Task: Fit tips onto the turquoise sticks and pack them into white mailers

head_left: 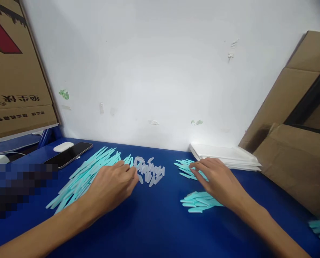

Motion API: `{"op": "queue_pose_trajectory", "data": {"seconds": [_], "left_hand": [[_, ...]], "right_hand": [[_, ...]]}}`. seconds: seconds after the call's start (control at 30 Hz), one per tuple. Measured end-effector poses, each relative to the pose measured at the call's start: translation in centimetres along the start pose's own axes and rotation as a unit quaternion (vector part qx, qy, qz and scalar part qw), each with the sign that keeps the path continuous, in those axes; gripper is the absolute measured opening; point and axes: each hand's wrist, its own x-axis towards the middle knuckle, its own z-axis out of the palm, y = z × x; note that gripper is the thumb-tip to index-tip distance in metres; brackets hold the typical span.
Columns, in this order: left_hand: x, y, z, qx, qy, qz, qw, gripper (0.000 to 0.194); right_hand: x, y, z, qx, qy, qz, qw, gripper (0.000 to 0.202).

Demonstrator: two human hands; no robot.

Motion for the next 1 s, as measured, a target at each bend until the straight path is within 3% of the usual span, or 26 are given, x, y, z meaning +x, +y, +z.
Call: {"op": "queue_pose_trajectory", "data": {"seconds": [0.17, 0.3, 0.43, 0.7, 1.0], "left_hand": [[-0.4, -1.2, 0.5, 0.046, -0.083, -0.055, 0.994, 0.032], [-0.4, -0.7, 0.4, 0.03, -0.154, -0.088, 0.984, 0.032], [-0.3, 0.0, 0.1, -0.017, -0.161, -0.107, 0.981, 0.029], [-0.3, 0.8, 0.9, -0.093, -0.117, -0.005, 0.989, 0.029], [-0.5, 1.7, 1.4, -0.112, -0.171, 0.036, 0.978, 0.026]], "right_hand": [[-0.5, 1.0, 1.3, -0.024, -0.131, 0.02, 0.991, 0.014], [-0.7, 1.3, 1.8, -0.026, -0.149, 0.028, 0.988, 0.01], [-0.6, 1.5, 2.2, 0.003, -0.147, 0.028, 0.989, 0.009], [-0.4, 1.2, 2.9, 0.044, -0.145, 0.016, 0.988, 0.01], [-0.4, 0.3, 2.6, 0.081, -0.153, 0.013, 0.985, 0.009]]}}
